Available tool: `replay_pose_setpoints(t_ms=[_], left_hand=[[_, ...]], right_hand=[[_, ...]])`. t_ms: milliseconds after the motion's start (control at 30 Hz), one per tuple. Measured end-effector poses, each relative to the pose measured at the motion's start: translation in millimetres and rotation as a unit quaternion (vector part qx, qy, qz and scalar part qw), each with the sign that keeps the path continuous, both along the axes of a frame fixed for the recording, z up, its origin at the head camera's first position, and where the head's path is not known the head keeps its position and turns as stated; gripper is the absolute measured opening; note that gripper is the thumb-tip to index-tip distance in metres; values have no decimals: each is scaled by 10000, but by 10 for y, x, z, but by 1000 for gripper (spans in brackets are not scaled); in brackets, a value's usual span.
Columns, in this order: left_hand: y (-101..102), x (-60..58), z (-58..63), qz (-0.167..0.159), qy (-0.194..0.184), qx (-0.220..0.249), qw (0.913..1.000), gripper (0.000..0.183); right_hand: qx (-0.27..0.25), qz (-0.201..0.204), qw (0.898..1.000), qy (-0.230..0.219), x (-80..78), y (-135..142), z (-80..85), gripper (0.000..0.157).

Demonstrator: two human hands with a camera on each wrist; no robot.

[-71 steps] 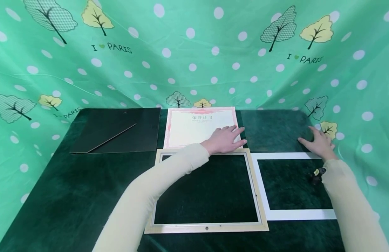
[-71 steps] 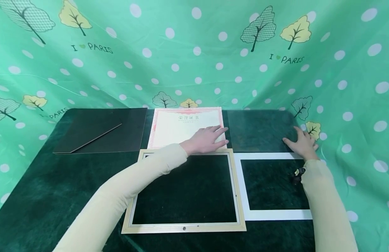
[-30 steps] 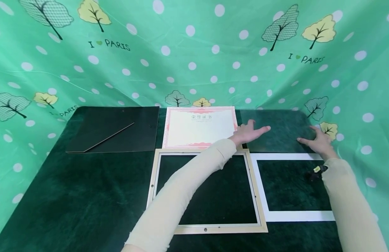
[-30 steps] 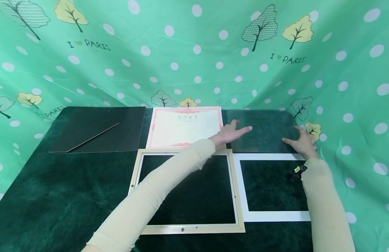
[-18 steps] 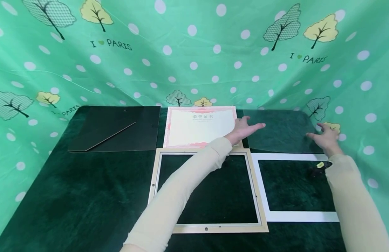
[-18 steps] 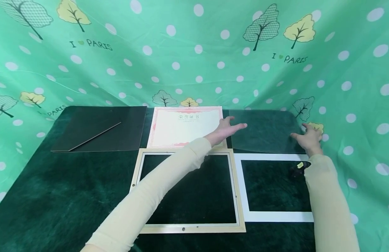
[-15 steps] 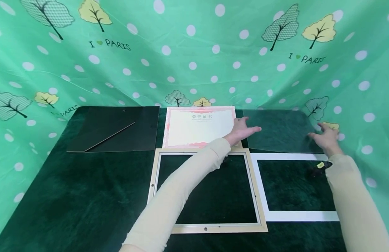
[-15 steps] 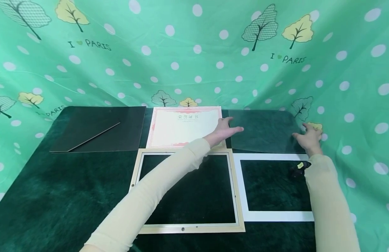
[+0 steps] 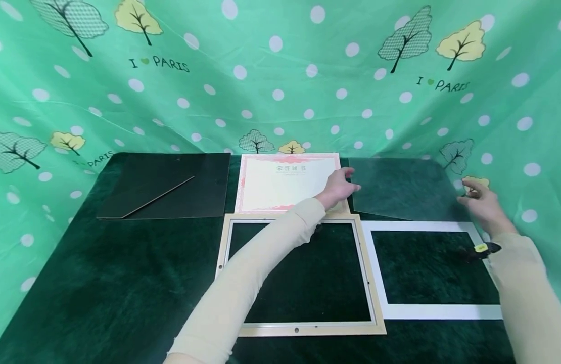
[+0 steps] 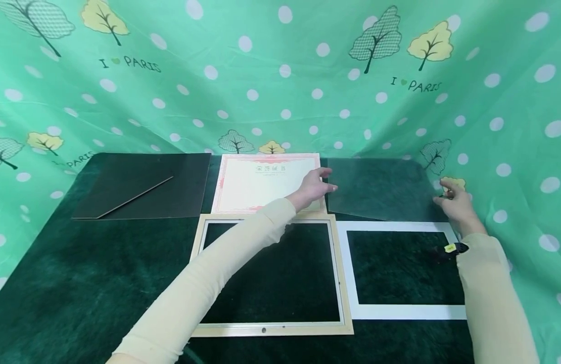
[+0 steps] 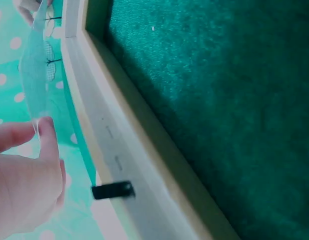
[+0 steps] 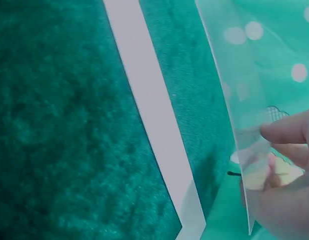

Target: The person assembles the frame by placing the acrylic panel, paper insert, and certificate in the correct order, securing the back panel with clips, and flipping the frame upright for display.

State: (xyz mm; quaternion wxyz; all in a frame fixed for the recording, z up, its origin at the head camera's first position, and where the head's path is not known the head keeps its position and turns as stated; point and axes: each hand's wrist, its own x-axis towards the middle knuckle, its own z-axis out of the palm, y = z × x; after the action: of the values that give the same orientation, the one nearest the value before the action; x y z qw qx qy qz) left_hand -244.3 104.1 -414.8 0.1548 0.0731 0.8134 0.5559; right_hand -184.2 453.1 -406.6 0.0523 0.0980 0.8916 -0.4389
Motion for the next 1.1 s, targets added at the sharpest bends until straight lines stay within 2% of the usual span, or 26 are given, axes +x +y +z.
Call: replay_pose_setpoints(t_ms=[67, 100, 167, 200, 233, 300, 400, 467, 567, 733, 833, 967, 1067, 1100], left_hand=[[-34, 2, -4, -80, -103, 220, 9997, 53], [-54, 4, -6, -139, -134, 327, 9993, 54], [-98, 11, -8, -288, -135, 476, 9984, 55], [-122, 17, -6, -383, -113, 515, 9979, 56], [-145, 24, -5, -454, -115, 566, 9973, 57], [-183, 40, 9, -612, -155, 674, 9957, 59], [-223, 65, 52, -778, -238, 891, 9927, 60], [-235, 82, 96, -879, -239, 1015, 9907, 60], [-256, 124, 169, -1036, -180, 1060, 9888, 60], [-339, 191, 232, -1205, -25, 978, 9879, 62], [-425, 202, 225, -1211, -18, 1051, 9871, 63], [-538, 196, 206, -1253, -137, 1227, 9844, 66], [-610, 198, 209, -1261, -192, 1347, 9826, 66], [-631, 197, 208, -1256, -191, 1365, 9825, 65]], right_hand=[[-873, -16, 9962, -63, 50, 37, 1, 54], [-1407, -40, 9900, -116, 70, 51, 0, 51], [-2407, -103, 9702, -269, 105, 73, 1, 50], [-2720, -114, 9617, -322, 118, 77, -3, 51], [-2831, -48, 9583, -384, 129, 76, -5, 55], [-2834, 101, 9580, -436, 152, 71, -6, 61], [-2535, 329, 9657, -451, 187, 79, -2, 66], [-2505, 319, 9666, -445, 205, 93, 7, 65], [-2160, 190, 9750, -481, 219, 111, 19, 62], [-793, 435, 9955, -290, 242, 73, 51, 60], [-240, 696, 9972, -100, 272, 13, 71, 61], [-88, 686, 9976, -41, 327, -65, 93, 60], [-162, 679, 9976, -11, 371, -114, 110, 59], [-134, 775, 9969, 18, 387, -126, 117, 60]])
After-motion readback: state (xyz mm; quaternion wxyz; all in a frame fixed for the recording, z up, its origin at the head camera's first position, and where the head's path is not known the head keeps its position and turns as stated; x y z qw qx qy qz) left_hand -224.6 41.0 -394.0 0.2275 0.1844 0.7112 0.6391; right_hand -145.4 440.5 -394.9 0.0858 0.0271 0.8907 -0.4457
